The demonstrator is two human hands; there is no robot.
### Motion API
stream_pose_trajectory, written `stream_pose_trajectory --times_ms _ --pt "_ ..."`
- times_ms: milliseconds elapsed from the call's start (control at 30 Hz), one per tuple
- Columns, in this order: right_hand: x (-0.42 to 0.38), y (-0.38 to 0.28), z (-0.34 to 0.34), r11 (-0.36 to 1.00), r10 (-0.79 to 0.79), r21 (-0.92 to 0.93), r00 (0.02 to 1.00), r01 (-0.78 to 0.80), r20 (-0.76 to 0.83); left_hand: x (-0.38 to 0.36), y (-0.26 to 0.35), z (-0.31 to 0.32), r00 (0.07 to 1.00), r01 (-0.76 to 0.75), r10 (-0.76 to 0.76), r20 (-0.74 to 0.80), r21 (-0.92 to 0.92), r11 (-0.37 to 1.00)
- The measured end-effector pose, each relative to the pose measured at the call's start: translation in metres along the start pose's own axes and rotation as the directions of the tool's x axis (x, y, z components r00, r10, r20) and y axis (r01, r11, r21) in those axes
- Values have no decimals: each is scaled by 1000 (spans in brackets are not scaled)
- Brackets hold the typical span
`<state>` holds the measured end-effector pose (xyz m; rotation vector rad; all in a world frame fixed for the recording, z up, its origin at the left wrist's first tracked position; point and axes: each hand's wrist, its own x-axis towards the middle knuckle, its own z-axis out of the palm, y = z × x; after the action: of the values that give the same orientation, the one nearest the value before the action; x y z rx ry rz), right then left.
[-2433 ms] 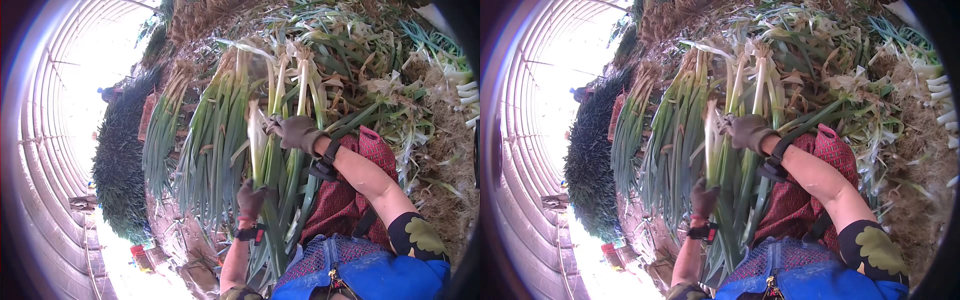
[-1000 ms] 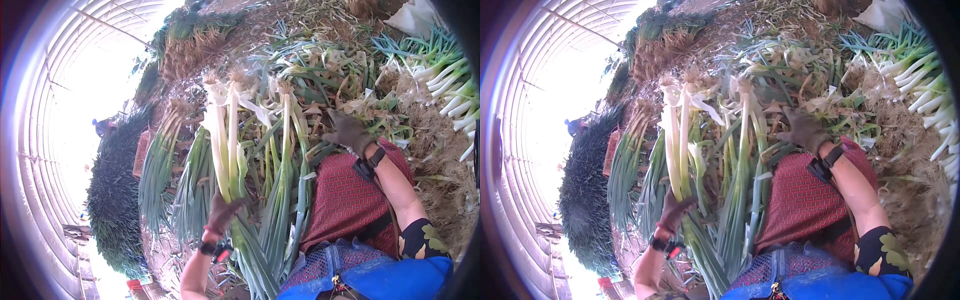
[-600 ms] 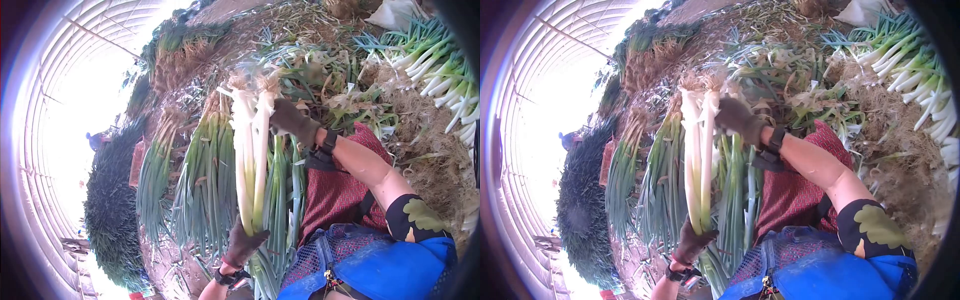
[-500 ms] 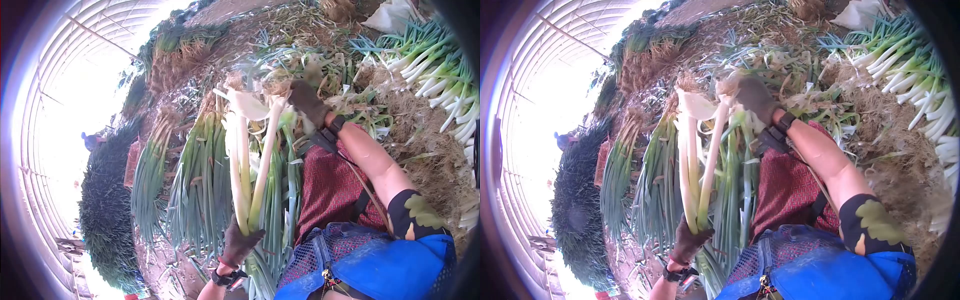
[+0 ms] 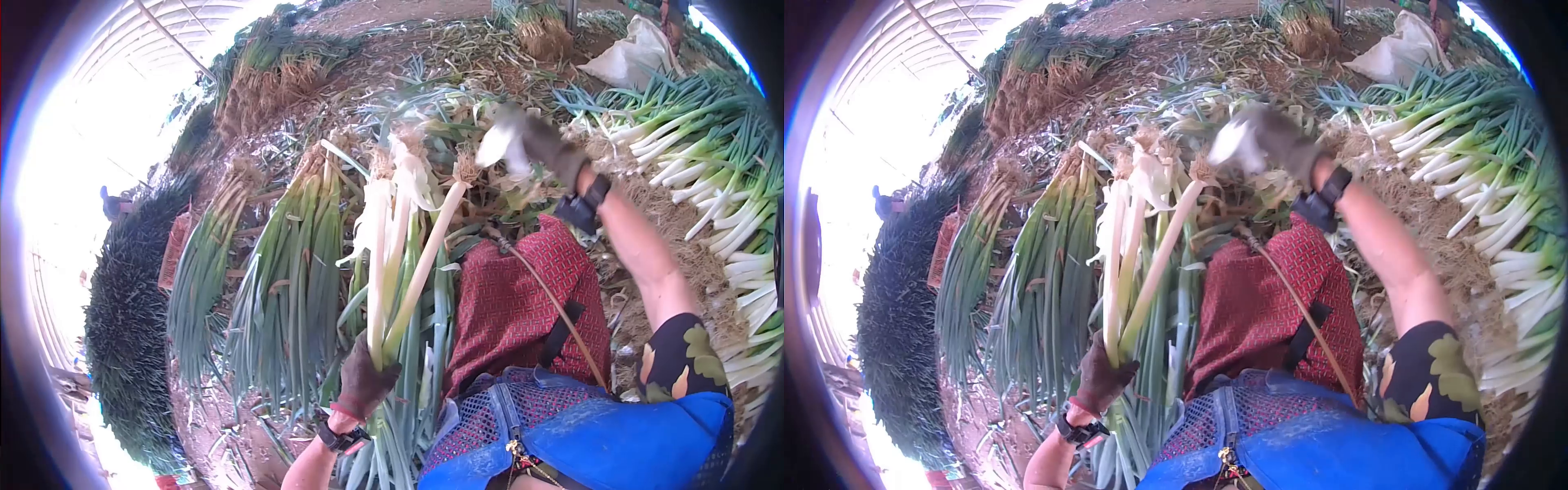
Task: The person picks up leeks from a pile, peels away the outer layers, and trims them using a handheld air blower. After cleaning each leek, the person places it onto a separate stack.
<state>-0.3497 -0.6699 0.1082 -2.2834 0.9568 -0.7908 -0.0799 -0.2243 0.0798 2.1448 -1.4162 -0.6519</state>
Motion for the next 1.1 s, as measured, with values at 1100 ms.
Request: stream_pose_trajectory --times_ms 1100 --pt "-29 -86 111 911 -171 -324 948 257 269 -24 11 -36 887 44 197 418 -500 865"
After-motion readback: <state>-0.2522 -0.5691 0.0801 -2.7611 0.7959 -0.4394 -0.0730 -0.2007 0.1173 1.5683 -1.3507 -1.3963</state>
